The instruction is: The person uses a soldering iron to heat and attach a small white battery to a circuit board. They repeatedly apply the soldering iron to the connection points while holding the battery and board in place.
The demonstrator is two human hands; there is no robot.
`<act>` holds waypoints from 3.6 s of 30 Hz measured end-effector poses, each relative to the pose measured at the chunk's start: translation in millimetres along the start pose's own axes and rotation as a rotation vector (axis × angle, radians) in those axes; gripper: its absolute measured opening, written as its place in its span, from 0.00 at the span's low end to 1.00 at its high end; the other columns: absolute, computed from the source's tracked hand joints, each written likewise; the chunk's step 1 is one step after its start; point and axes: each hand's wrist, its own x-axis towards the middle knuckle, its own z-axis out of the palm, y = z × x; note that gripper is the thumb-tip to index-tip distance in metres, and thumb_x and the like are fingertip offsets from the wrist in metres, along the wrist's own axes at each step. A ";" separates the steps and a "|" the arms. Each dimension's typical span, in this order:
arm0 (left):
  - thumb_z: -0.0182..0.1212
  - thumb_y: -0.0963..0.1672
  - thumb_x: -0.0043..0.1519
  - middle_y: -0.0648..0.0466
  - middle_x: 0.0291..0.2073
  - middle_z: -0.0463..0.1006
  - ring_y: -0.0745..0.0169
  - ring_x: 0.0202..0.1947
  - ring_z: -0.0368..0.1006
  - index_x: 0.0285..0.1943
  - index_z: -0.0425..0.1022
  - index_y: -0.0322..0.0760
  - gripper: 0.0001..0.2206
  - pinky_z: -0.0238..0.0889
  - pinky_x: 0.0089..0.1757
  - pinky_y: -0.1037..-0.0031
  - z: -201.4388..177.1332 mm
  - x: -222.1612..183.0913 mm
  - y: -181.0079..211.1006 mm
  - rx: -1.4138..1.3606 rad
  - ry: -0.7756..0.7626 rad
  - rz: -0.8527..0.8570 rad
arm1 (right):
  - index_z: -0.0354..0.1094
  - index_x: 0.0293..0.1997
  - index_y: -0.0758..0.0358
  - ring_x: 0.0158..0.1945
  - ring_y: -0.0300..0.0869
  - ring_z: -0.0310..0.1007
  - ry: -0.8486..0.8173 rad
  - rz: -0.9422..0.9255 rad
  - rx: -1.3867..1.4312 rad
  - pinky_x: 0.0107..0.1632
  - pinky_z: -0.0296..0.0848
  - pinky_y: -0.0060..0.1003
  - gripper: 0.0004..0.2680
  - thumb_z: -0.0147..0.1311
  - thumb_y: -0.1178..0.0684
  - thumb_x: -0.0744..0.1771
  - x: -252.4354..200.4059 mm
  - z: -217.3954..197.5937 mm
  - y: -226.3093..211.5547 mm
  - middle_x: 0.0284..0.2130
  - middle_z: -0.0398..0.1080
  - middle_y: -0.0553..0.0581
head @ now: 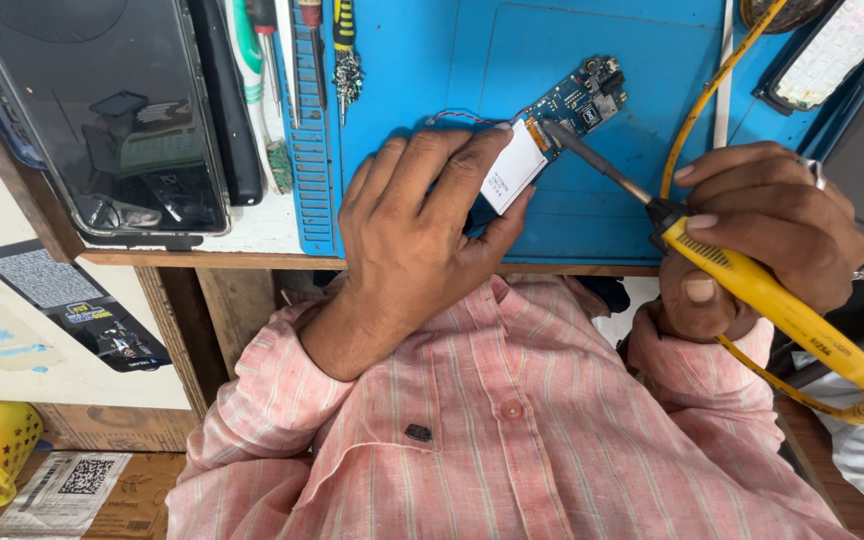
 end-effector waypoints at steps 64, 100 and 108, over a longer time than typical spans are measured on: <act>0.78 0.49 0.42 0.44 0.36 0.80 0.50 0.38 0.82 0.49 0.82 0.35 0.26 0.76 0.43 0.62 73.4 -4.1 -64.9 -0.014 -0.018 -0.006 | 0.70 0.42 0.72 0.38 0.49 0.79 0.273 0.087 0.006 0.43 0.78 0.39 0.10 0.54 0.52 0.65 16.0 -24.6 -54.2 0.32 0.76 0.65; 0.81 0.50 0.38 0.48 0.40 0.78 0.60 0.32 0.81 0.52 0.81 0.40 0.30 0.75 0.37 0.70 -155.6 8.2 105.8 0.085 0.305 0.320 | 0.71 0.43 0.69 0.38 0.48 0.80 0.297 0.055 -0.125 0.43 0.79 0.37 0.08 0.55 0.54 0.66 31.1 -25.5 -66.9 0.36 0.77 0.64; 0.80 0.49 0.39 0.47 0.42 0.78 0.59 0.35 0.81 0.54 0.79 0.39 0.31 0.74 0.39 0.69 -169.0 5.6 117.1 -0.074 0.398 0.340 | 0.70 0.44 0.70 0.39 0.47 0.78 0.290 0.032 -0.097 0.46 0.79 0.38 0.07 0.54 0.57 0.66 30.4 -24.6 -64.9 0.33 0.75 0.61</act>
